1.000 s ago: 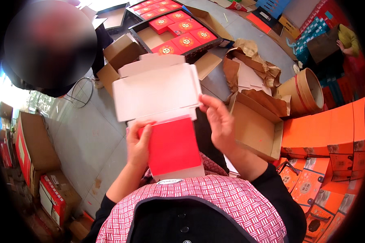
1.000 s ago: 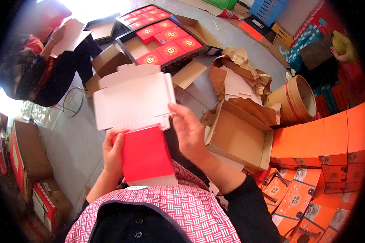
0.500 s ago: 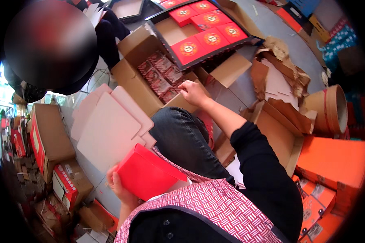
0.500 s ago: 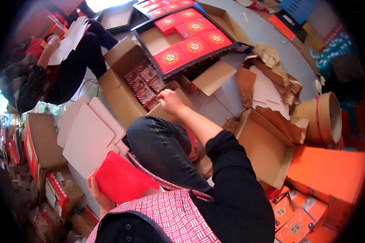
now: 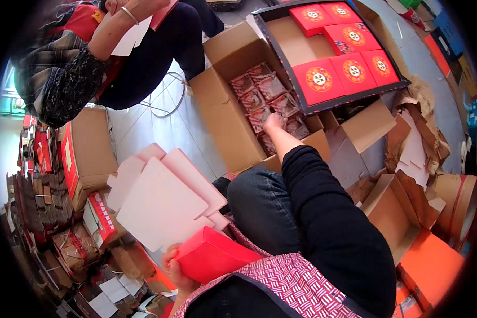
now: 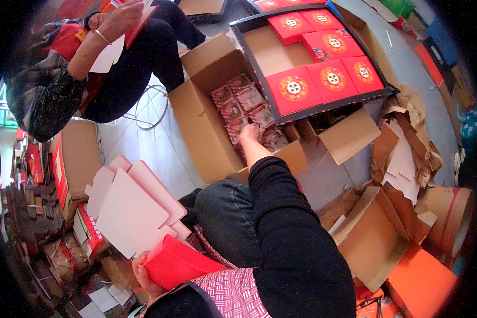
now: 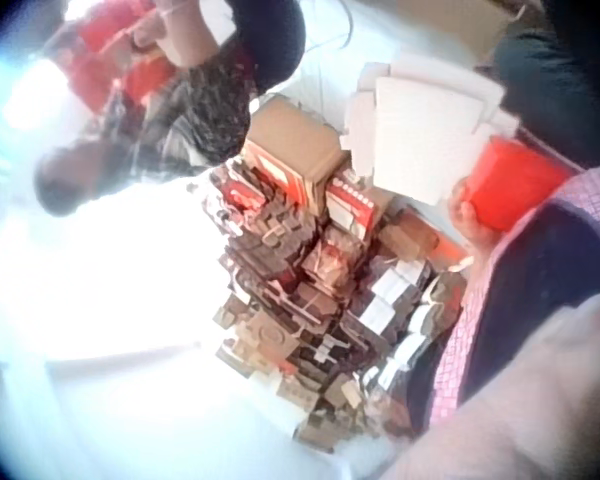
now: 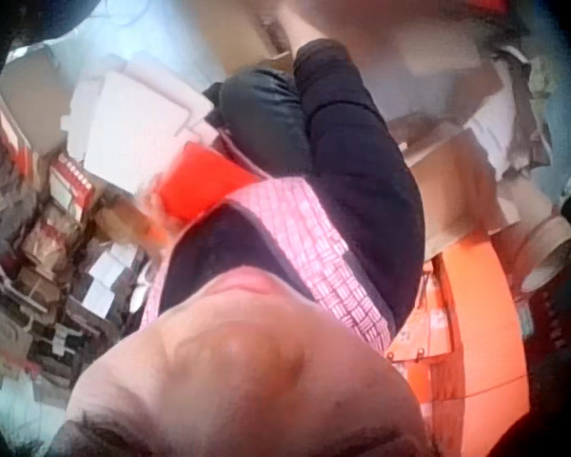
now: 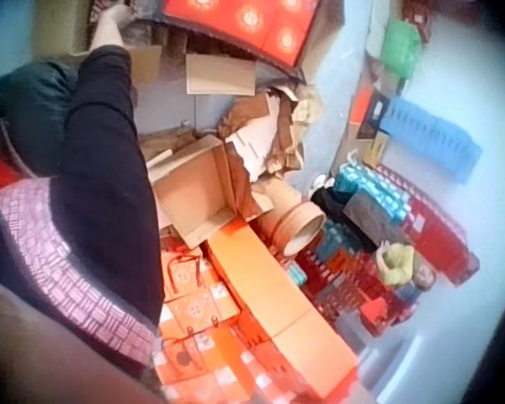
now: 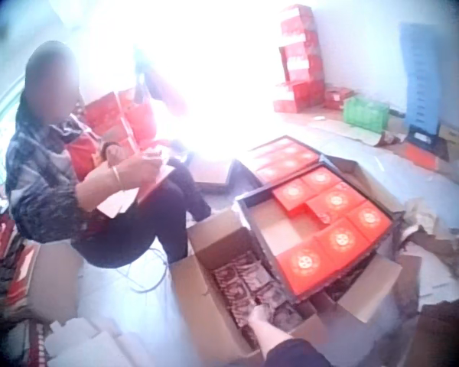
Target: The person folds flat white cardboard pieces into small boxes and inserts red paper packets into them. They place the completed boxes into a larger cardboard container. The person repeats this process multiple times.
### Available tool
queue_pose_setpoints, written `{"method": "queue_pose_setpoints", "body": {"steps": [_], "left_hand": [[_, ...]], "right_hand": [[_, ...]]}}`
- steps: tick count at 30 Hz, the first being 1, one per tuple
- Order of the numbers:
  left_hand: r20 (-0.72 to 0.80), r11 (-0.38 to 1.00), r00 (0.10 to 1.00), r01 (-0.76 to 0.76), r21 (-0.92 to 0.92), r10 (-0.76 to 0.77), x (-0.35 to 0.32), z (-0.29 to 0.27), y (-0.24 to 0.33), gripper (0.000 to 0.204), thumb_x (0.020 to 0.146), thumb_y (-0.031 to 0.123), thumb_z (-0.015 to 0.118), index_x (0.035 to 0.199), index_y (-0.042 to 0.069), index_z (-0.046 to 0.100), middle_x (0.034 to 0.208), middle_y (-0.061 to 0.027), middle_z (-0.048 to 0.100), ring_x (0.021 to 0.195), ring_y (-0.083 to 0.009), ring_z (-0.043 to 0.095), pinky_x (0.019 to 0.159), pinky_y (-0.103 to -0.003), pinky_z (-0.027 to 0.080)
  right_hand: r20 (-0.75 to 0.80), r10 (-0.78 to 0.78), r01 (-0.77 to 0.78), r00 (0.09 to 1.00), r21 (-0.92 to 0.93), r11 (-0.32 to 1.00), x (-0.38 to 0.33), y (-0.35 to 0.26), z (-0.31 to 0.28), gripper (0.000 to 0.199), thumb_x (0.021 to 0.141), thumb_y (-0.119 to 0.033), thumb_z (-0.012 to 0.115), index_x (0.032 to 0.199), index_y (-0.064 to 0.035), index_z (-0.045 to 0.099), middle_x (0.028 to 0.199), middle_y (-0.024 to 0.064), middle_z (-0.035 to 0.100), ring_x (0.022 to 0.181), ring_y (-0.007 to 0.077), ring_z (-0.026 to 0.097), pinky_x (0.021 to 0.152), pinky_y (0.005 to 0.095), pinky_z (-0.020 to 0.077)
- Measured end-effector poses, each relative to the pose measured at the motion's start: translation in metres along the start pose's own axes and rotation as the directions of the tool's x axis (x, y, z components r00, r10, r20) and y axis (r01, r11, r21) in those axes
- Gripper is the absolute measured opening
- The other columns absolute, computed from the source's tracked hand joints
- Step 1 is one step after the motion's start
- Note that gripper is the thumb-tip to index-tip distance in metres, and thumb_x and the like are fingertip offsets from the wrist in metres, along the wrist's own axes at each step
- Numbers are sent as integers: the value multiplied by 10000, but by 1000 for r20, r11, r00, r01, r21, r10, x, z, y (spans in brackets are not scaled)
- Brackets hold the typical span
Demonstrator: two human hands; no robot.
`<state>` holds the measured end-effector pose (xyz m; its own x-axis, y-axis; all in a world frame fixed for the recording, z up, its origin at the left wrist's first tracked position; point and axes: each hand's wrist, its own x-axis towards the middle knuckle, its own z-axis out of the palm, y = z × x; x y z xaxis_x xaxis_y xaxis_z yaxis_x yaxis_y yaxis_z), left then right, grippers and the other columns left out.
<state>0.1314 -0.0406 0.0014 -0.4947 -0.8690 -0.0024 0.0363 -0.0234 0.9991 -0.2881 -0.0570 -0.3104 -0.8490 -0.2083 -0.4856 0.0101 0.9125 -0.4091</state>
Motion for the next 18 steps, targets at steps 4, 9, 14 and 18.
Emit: {"method": "queue_pose_setpoints", "body": {"steps": [4,9,14,18], "left_hand": [[61,1000,998,-6,17,5,12,5,5,313,893,329,601,1030,53,544,1030,-188,566,949,-251,556,843,-383,451],[-7,995,997,72,-69,-73,-12,-1,-11,311,887,315,623,1032,48,558,1028,-183,581,947,-245,561,844,-384,456],[175,993,984,31,-113,-10,36,21,8,295,876,299,649,1015,49,579,1002,-168,599,915,-238,576,822,-368,471],[14,983,995,95,-157,-94,-5,-9,-8,307,867,314,658,1007,53,575,1008,-168,598,911,-237,577,813,-365,475]], "right_hand": [[83,101,-109,991,94,990,14,2,-2,537,683,-346,768,1093,-22,645,1218,203,589,1147,298,571,955,389,461],[304,-18,-3,952,68,998,-6,25,6,422,715,-220,740,1059,2,637,1038,231,653,970,311,653,834,401,525],[223,-9,-102,975,482,870,85,47,34,153,762,-98,677,884,-5,678,916,153,675,806,278,665,635,410,543],[405,-280,457,871,-455,764,20,42,31,151,777,-50,630,904,-7,701,973,187,679,900,301,670,705,399,547]]}}
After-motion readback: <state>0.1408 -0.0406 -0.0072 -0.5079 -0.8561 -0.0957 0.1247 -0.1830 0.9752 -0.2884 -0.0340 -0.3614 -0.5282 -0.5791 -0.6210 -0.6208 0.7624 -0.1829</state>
